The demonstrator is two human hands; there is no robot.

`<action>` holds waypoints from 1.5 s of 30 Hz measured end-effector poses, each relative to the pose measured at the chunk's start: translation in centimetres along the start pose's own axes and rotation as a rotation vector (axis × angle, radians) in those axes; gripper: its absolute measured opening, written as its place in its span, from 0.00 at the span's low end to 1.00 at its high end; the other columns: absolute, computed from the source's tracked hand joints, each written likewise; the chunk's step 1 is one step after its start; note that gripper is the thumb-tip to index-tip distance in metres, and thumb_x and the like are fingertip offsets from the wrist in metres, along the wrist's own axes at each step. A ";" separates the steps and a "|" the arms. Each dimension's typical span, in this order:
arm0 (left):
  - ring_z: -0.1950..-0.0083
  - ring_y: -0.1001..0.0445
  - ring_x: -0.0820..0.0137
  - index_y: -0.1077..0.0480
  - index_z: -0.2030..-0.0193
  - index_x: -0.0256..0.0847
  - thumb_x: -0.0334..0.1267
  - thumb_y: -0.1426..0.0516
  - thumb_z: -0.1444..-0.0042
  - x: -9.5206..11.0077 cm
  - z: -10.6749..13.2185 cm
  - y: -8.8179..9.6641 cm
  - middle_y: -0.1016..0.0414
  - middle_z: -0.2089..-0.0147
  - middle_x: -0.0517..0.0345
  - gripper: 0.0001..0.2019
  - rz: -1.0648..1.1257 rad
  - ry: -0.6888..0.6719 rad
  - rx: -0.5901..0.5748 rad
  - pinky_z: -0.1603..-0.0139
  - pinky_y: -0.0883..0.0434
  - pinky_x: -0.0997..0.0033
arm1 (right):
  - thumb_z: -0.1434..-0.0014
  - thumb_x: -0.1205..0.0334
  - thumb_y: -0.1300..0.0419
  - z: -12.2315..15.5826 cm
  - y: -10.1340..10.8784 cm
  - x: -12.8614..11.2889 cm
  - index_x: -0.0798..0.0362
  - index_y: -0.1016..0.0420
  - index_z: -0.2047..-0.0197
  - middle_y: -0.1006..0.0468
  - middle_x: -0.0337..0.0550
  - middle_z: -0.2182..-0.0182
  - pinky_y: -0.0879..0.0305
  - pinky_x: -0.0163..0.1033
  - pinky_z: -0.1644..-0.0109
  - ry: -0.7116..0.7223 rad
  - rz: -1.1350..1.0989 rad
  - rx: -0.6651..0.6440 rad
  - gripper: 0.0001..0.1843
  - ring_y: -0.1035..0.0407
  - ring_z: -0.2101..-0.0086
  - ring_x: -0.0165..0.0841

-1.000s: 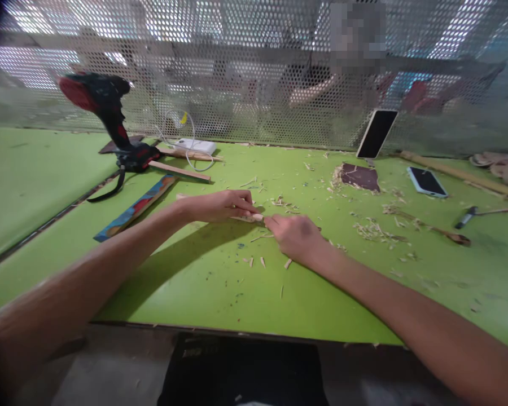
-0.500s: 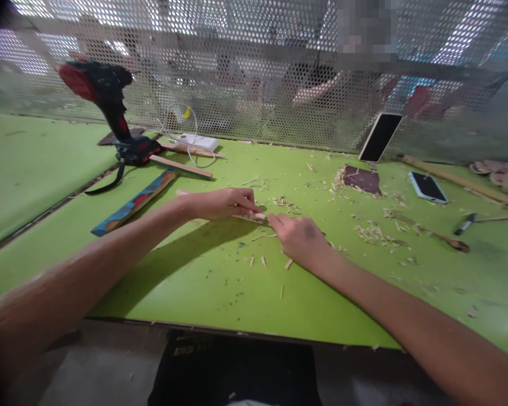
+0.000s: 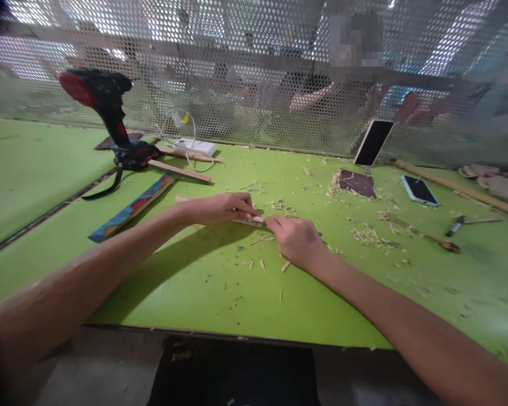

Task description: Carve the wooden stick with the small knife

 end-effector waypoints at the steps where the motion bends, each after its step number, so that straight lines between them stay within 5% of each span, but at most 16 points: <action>1: 0.58 0.27 0.68 0.21 0.41 0.39 0.42 0.48 0.28 0.0 0.0 0.0 0.29 0.55 0.50 0.19 0.004 0.000 0.001 0.55 0.33 0.71 | 0.29 0.75 0.55 0.0 0.0 0.0 0.61 0.19 0.52 0.19 0.47 0.72 0.43 0.31 0.80 0.001 -0.009 -0.007 0.22 0.34 0.79 0.28; 7: 0.57 0.27 0.67 0.20 0.43 0.41 0.41 0.47 0.28 0.1 -0.1 0.2 0.27 0.56 0.50 0.17 0.035 -0.036 0.004 0.54 0.33 0.71 | 0.31 0.74 0.55 0.0 0.0 0.2 0.62 0.19 0.49 0.18 0.52 0.69 0.35 0.36 0.77 -0.020 -0.022 -0.058 0.23 0.30 0.77 0.33; 31: 0.58 0.27 0.69 0.20 0.43 0.42 0.46 0.47 0.28 -0.3 0.1 0.0 0.27 0.56 0.51 0.19 0.030 0.000 0.051 0.55 0.33 0.73 | 0.34 0.79 0.52 -0.2 -0.2 -0.2 0.66 0.20 0.48 0.17 0.51 0.68 0.47 0.31 0.82 0.003 0.044 -0.089 0.21 0.36 0.81 0.26; 45: 0.57 0.27 0.68 0.20 0.43 0.43 0.44 0.47 0.28 -0.3 0.1 0.0 0.27 0.55 0.51 0.17 0.040 0.009 0.042 0.55 0.33 0.71 | 0.31 0.77 0.49 0.0 0.7 -0.2 0.66 0.20 0.53 0.20 0.50 0.66 0.42 0.31 0.79 0.055 0.026 0.064 0.16 0.36 0.77 0.26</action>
Point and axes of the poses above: each hand's wrist, its own z-axis away from the middle knuckle, its own y-axis out of the back of the hand, x = y × z, the point moved 7 cm from there along -z, towards the middle knuckle
